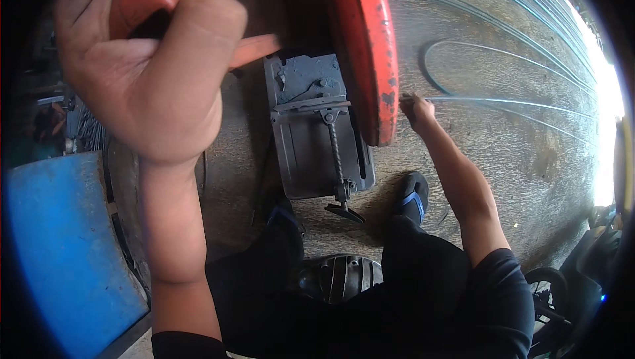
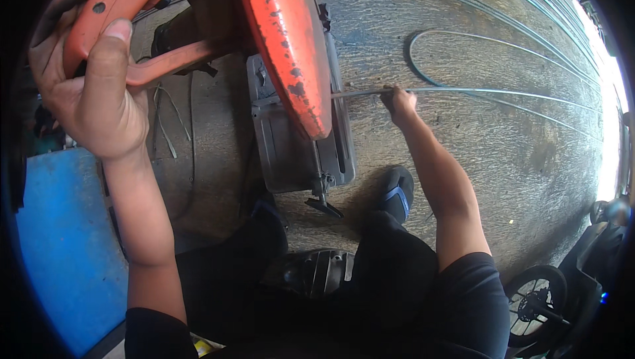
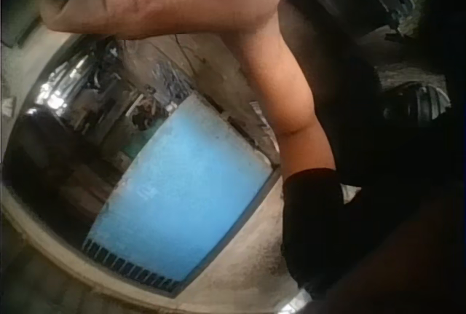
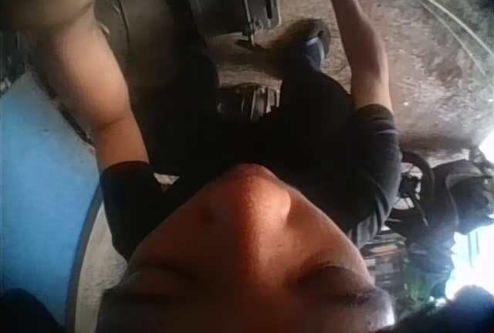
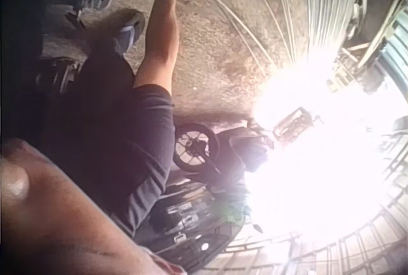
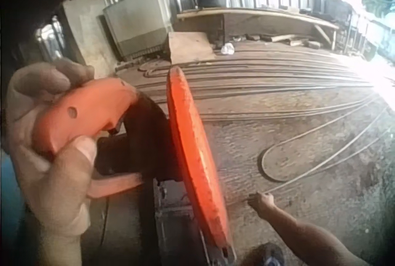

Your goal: Cutting metal rods into specific lengths using a power chop saw.

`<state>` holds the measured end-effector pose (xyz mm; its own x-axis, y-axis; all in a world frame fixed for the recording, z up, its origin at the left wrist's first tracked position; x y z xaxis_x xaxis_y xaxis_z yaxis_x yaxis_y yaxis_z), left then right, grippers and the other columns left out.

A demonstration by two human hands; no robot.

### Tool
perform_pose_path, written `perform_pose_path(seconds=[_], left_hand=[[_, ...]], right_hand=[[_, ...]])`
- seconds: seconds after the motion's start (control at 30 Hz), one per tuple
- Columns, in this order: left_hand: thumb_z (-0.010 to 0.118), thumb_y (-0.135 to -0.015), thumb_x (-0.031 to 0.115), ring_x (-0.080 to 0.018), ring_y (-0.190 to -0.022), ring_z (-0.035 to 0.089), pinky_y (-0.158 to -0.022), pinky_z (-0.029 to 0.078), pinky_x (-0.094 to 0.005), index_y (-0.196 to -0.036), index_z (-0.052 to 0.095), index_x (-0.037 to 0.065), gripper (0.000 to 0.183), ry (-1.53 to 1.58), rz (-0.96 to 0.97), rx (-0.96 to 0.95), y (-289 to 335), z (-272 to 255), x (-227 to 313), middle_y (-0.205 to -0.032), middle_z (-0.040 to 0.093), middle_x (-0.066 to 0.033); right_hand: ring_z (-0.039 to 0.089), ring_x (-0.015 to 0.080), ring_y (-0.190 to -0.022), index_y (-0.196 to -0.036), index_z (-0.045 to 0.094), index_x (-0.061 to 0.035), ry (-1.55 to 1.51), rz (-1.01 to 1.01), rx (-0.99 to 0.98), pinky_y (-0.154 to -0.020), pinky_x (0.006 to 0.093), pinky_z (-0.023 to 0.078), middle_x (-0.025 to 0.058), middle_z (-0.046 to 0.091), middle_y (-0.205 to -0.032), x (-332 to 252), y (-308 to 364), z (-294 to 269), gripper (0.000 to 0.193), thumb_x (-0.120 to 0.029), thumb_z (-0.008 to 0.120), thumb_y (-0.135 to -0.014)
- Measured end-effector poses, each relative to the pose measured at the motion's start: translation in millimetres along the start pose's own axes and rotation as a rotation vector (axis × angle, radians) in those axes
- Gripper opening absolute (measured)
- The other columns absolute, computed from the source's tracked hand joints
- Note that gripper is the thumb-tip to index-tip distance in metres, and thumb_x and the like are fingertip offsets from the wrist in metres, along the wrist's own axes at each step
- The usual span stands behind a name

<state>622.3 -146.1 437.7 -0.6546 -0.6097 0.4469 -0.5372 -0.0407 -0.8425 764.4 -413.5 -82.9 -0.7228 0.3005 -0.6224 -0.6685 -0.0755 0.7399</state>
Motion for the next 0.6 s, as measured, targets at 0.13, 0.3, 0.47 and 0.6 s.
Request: perform_pose_path(seconds=[0.13,0.3,0.47,0.6], left_hand=[[0.054,-0.077,-0.002,-0.0246,-0.106,0.059,-0.095,0.048,-0.0330,-0.113,0.049,-0.008,0.037,-0.002,-0.042,0.048,-3,-5,-3,-0.115,0.057,-0.0215],[0.054,-0.078,-0.003,-0.0249,-0.106,0.060,-0.095,0.048,-0.0329,-0.114,0.049,-0.009,0.036,-0.021,-0.063,0.036,-1,-13,-8,-0.115,0.058,-0.0225],[0.053,-0.079,-0.003,-0.0252,-0.106,0.061,-0.095,0.049,-0.0329,-0.114,0.049,-0.010,0.036,-0.093,-0.061,-0.035,-5,-10,-5,-0.116,0.058,-0.0235],[0.053,-0.081,-0.003,-0.0278,-0.107,0.061,-0.096,0.050,-0.0375,-0.113,0.049,-0.011,0.034,-0.122,-0.096,0.108,6,0,3,-0.117,0.057,-0.0248]], right_hand=[[0.065,0.0211,-0.073,-0.104,0.052,0.0054,0.001,0.041,-0.186,-0.053,0.0260,0.052,0.0164,0.065,-0.094,23,13,29,0.024,-0.017,0.052,-0.097],[0.059,0.0194,-0.099,-0.111,0.055,-0.0038,0.113,0.133,-0.286,-0.078,0.0341,0.046,0.0071,0.062,-0.106,30,15,20,0.029,-0.029,0.055,-0.096],[0.059,0.0180,-0.074,-0.103,0.055,-0.0011,-0.091,-0.046,0.025,-0.051,0.0274,0.043,0.0103,0.058,-0.091,-13,-28,-50,0.027,-0.026,0.061,-0.093],[0.058,0.0200,-0.086,-0.115,0.052,0.0013,-0.279,-0.228,0.089,-0.069,0.0283,0.050,0.0107,0.056,-0.104,-40,-55,-95,0.029,-0.022,0.050,-0.098]])
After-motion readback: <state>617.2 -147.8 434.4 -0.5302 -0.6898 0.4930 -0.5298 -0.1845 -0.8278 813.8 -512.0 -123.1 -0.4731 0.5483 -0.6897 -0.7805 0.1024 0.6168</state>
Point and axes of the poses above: each hand's wrist, its own y-axis away from the middle knuckle, its own z-axis out of the palm, x = y × z, the point moved 6 cm from there along -y, towards the middle knuckle
